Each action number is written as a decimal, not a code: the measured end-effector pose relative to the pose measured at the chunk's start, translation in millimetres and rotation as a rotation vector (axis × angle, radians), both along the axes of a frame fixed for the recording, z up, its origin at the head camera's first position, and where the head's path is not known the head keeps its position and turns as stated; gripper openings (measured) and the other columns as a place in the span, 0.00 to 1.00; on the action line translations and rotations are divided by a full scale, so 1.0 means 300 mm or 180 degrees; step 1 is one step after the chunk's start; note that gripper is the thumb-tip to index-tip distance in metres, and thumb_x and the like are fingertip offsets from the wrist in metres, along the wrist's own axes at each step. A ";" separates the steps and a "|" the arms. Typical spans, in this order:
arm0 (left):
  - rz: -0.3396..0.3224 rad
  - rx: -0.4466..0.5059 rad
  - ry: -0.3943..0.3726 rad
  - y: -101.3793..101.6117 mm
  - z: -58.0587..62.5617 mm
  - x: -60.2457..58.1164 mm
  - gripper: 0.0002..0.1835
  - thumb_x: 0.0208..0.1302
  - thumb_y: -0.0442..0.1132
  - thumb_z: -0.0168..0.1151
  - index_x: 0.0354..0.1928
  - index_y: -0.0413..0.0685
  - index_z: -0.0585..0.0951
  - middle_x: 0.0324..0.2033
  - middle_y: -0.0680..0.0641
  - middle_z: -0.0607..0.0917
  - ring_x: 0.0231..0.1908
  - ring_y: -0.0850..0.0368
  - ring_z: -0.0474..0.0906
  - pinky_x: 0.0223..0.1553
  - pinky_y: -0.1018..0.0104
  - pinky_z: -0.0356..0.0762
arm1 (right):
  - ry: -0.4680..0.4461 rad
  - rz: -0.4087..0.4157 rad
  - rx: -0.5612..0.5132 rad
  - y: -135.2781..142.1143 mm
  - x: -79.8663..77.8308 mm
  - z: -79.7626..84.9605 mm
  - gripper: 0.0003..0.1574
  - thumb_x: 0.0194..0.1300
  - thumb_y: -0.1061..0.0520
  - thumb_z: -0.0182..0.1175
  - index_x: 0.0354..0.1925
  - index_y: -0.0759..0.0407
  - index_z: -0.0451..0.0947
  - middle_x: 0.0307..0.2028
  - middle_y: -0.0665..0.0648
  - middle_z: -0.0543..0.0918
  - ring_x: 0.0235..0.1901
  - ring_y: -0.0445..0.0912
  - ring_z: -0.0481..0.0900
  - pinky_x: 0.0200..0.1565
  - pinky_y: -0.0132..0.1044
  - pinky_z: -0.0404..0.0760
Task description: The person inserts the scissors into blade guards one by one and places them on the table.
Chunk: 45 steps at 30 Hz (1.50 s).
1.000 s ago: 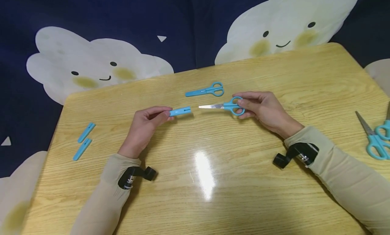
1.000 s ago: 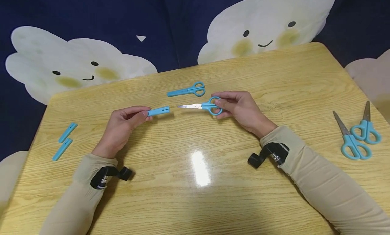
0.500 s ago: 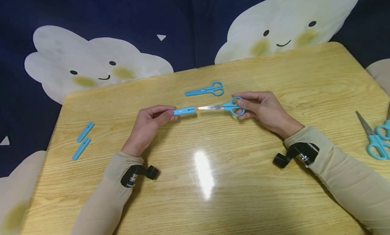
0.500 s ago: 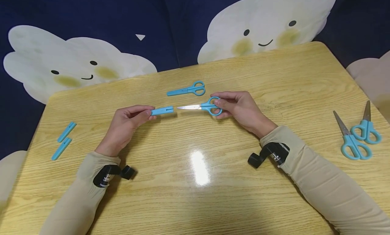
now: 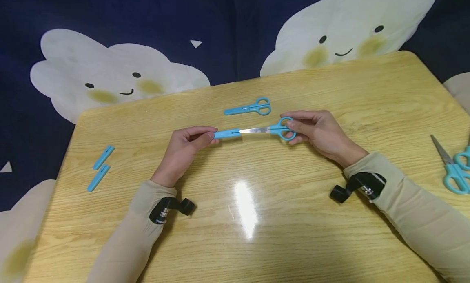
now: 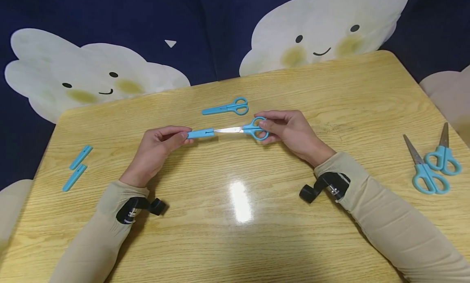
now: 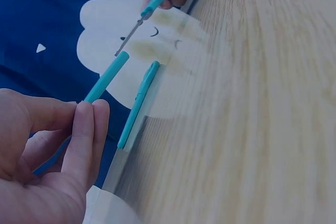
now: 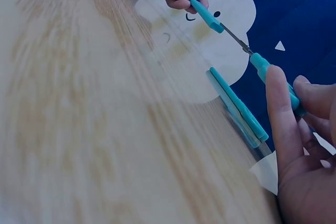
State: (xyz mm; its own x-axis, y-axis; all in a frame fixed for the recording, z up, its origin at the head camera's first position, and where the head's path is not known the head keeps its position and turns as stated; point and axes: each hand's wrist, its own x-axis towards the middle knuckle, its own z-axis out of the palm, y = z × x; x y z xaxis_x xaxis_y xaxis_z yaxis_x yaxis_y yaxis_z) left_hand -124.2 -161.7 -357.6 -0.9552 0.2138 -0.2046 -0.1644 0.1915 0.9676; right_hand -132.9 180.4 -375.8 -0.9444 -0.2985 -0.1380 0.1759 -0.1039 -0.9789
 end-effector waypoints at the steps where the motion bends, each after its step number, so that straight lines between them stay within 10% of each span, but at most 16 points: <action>1: 0.0000 0.0015 0.0005 0.000 -0.001 0.000 0.16 0.68 0.41 0.61 0.53 0.41 0.83 0.46 0.46 0.87 0.43 0.55 0.88 0.53 0.68 0.81 | 0.0003 -0.0002 0.0006 0.000 0.000 -0.001 0.32 0.64 0.57 0.64 0.62 0.72 0.71 0.43 0.55 0.88 0.36 0.44 0.88 0.38 0.36 0.86; 45: -0.0023 0.0200 -0.0008 0.028 -0.007 -0.006 0.15 0.68 0.39 0.60 0.53 0.39 0.82 0.48 0.44 0.85 0.43 0.56 0.87 0.52 0.67 0.82 | 0.0003 0.0010 0.0097 -0.002 0.004 0.006 0.32 0.64 0.56 0.64 0.61 0.71 0.72 0.41 0.55 0.88 0.36 0.43 0.88 0.38 0.35 0.86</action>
